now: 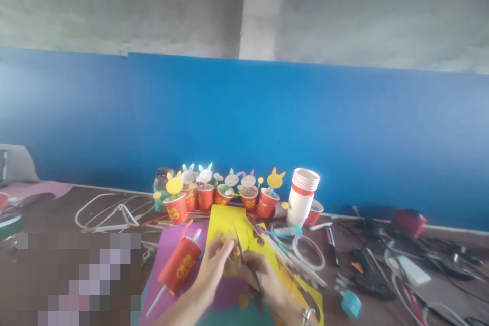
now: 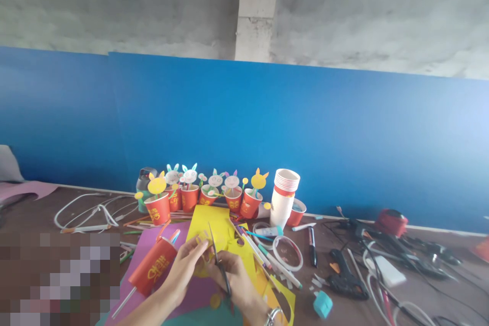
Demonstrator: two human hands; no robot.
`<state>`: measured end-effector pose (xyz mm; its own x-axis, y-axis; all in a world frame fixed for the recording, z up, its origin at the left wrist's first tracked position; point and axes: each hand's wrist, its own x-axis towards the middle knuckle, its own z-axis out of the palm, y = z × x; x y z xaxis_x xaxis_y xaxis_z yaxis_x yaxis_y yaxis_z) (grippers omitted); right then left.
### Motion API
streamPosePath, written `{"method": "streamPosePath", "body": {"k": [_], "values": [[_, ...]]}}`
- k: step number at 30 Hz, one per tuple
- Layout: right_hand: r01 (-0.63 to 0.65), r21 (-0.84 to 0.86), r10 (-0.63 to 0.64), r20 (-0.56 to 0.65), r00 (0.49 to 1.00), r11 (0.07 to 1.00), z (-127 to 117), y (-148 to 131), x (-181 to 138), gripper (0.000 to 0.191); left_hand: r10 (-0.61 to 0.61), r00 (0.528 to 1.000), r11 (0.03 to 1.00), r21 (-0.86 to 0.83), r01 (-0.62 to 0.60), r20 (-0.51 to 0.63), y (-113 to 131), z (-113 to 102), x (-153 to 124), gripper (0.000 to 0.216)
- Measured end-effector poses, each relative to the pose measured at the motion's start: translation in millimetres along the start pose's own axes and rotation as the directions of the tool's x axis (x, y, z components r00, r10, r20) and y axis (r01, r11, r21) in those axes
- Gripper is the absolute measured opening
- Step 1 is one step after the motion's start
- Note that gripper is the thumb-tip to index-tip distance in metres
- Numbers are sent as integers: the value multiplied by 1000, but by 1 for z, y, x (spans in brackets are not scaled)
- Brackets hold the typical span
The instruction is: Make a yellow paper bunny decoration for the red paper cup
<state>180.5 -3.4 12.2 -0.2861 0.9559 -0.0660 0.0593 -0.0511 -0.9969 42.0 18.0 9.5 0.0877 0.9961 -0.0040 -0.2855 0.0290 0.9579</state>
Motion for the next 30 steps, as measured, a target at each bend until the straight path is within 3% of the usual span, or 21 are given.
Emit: {"method": "streamPosePath", "body": {"k": [10,30], "values": [[14,-3,-14,24,1000,1000,0,0,-2,40,87,994,996,28,-89,66,-1,1,1,34],[61,63,-61,-12,998,996,3,1,3,39,71,997,997,37,-73,40,0,-1,1,35]]}}
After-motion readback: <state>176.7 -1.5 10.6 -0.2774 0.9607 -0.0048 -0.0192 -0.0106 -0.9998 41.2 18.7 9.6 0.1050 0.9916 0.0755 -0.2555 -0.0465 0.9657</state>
